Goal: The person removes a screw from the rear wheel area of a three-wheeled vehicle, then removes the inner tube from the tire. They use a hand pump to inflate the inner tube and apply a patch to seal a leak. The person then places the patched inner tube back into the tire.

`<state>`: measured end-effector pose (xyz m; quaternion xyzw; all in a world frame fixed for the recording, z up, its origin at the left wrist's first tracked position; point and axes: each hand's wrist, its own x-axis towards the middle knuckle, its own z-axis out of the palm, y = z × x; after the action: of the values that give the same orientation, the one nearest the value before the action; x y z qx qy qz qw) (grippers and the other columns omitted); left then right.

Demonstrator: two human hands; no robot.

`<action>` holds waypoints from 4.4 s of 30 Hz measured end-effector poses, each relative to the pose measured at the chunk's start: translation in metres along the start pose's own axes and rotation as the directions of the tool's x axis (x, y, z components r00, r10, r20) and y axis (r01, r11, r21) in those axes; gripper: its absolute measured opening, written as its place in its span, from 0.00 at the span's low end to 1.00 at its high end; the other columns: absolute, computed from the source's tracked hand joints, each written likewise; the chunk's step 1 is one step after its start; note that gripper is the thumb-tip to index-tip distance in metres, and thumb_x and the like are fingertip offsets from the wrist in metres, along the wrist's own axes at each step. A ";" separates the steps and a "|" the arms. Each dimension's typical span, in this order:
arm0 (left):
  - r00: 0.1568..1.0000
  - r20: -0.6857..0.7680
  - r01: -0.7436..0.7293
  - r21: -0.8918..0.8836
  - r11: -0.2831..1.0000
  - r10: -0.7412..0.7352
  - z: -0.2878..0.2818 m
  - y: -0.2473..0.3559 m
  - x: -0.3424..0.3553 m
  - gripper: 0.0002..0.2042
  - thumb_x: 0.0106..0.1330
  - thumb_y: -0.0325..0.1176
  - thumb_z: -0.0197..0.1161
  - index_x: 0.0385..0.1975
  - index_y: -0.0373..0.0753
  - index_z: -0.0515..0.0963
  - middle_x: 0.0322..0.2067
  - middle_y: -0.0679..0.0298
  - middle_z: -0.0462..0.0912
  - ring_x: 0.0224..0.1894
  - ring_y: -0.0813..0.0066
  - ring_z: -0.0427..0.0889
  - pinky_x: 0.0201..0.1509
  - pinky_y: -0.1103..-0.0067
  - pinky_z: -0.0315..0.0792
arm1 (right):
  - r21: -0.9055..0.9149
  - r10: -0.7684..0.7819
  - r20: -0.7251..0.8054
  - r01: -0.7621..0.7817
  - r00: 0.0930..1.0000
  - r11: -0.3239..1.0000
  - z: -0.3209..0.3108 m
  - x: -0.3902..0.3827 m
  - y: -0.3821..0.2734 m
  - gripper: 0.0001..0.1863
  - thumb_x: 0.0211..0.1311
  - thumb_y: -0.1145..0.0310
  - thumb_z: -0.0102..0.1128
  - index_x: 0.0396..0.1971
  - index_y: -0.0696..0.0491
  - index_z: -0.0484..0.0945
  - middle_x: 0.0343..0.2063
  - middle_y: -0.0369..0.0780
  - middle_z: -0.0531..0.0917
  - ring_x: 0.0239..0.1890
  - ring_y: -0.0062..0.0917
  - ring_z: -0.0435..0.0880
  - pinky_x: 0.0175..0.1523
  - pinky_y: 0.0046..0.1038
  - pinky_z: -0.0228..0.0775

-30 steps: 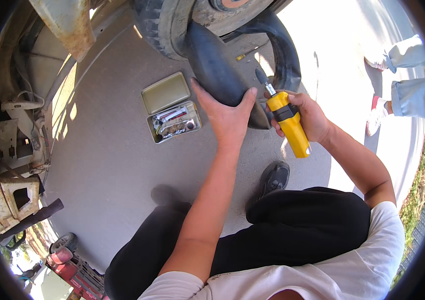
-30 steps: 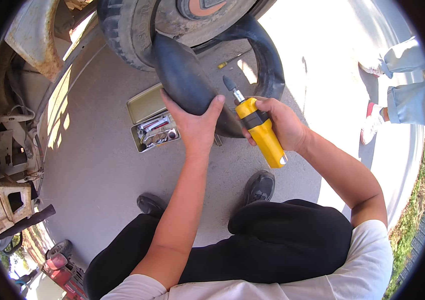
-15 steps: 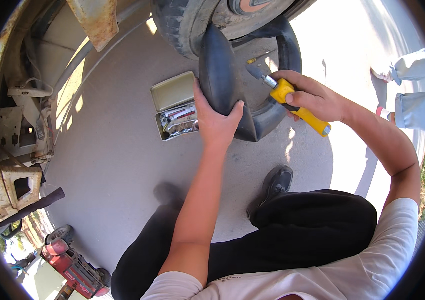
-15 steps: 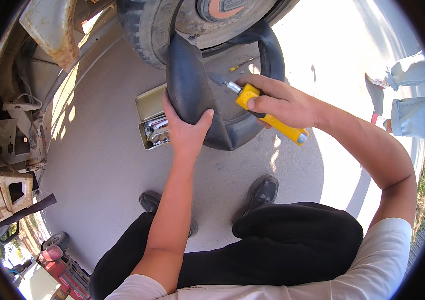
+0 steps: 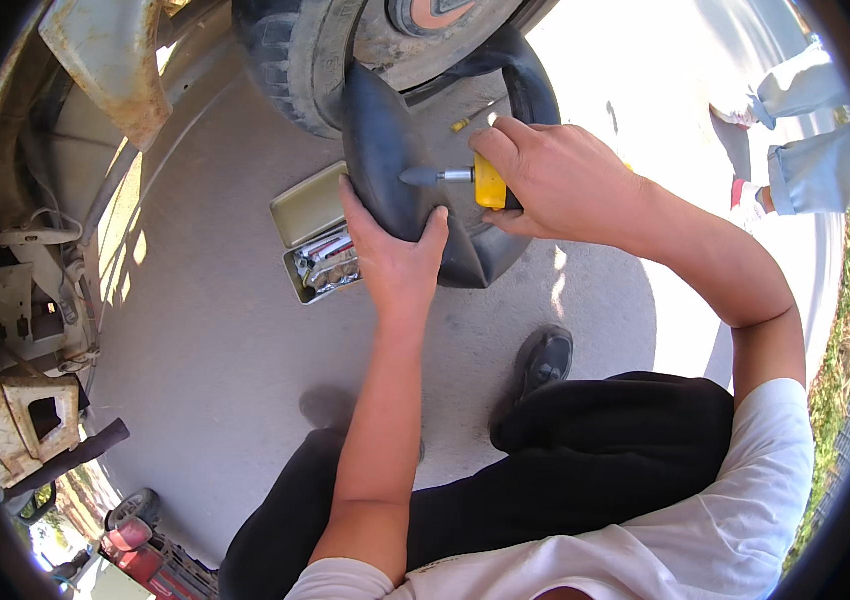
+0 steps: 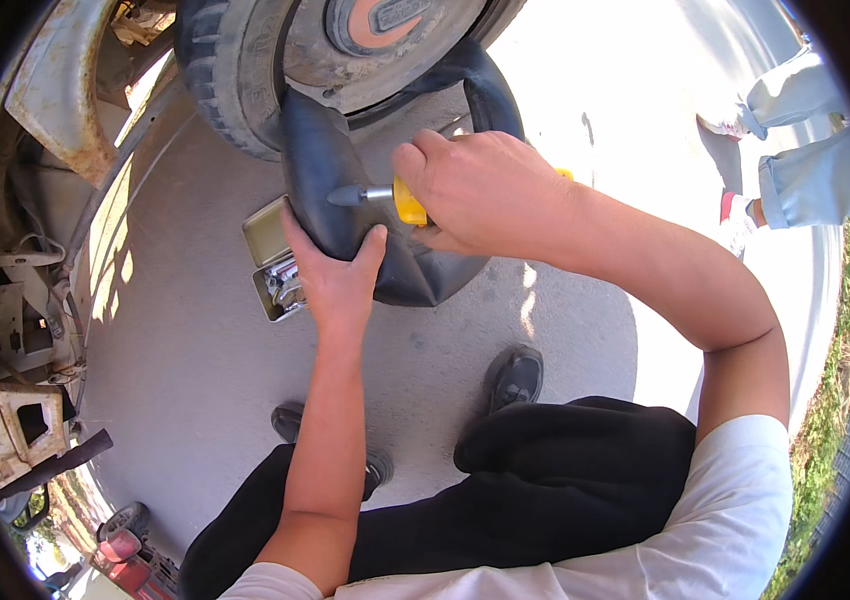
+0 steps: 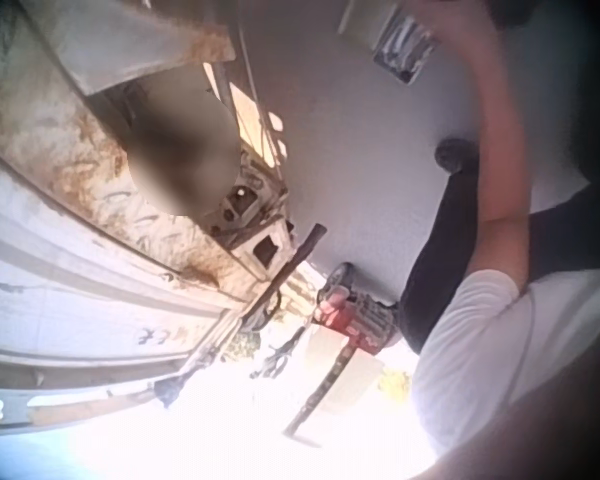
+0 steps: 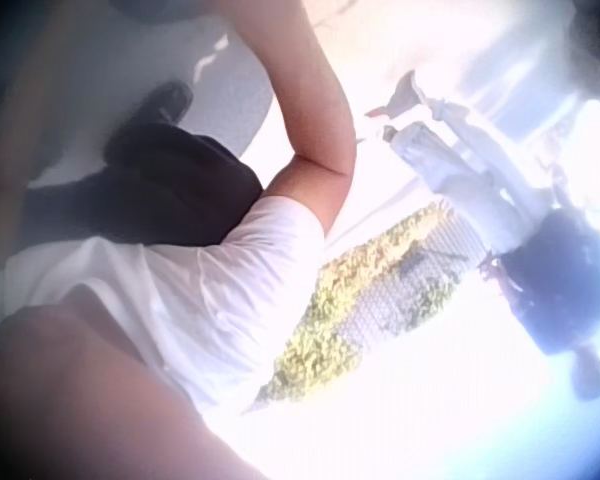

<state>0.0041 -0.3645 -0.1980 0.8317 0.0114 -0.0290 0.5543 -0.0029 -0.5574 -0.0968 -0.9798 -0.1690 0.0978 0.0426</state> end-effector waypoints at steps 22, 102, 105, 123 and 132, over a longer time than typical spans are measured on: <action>0.994 -0.037 -0.105 0.060 0.993 0.107 0.002 -0.009 0.002 0.52 0.49 0.35 0.77 0.71 0.31 0.49 0.61 0.42 0.69 0.58 0.54 0.74 0.63 0.68 0.69 | -0.282 -0.122 -0.123 0.083 0.985 0.956 0.008 0.014 -0.006 0.30 0.47 0.63 0.76 0.50 0.57 0.73 0.38 0.41 0.83 0.39 0.32 0.88 0.40 0.28 0.82; 0.996 -0.031 -0.085 0.055 0.995 0.087 0.000 -0.011 0.001 0.53 0.47 0.36 0.77 0.72 0.32 0.49 0.60 0.41 0.67 0.61 0.46 0.71 0.65 0.65 0.66 | -0.394 -0.126 -0.023 0.107 0.992 0.913 -0.014 0.025 -0.019 0.22 0.50 0.70 0.71 0.46 0.59 0.77 0.37 0.42 0.85 0.37 0.31 0.89 0.36 0.26 0.82; 0.997 -0.027 -0.070 0.038 0.997 0.071 0.000 -0.012 0.001 0.52 0.47 0.35 0.78 0.71 0.31 0.50 0.63 0.41 0.67 0.63 0.49 0.70 0.67 0.67 0.64 | -0.391 -0.134 -0.025 0.114 0.991 0.914 -0.013 0.023 -0.022 0.22 0.51 0.69 0.71 0.46 0.58 0.77 0.38 0.42 0.86 0.37 0.31 0.89 0.36 0.26 0.82; 0.992 -0.018 -0.121 0.033 0.992 0.121 0.004 -0.019 0.002 0.52 0.49 0.38 0.76 0.72 0.33 0.48 0.62 0.40 0.65 0.62 0.43 0.68 0.65 0.61 0.66 | -0.363 -0.119 -0.064 0.088 0.991 0.928 -0.014 0.026 -0.017 0.20 0.50 0.69 0.70 0.44 0.58 0.77 0.35 0.42 0.86 0.35 0.32 0.89 0.35 0.26 0.82; 0.992 -0.014 -0.123 0.024 0.992 0.123 0.005 -0.019 0.002 0.53 0.49 0.37 0.76 0.72 0.34 0.47 0.62 0.39 0.64 0.62 0.41 0.68 0.66 0.60 0.65 | -0.388 -0.156 -0.053 0.123 0.986 0.913 -0.016 0.024 -0.023 0.20 0.51 0.69 0.70 0.44 0.59 0.77 0.35 0.43 0.86 0.36 0.31 0.89 0.36 0.26 0.82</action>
<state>0.0052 -0.3619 -0.2179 0.8373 -0.0360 0.0116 0.5454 0.0148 -0.5284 -0.0829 -0.9578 -0.2525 0.0189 -0.1360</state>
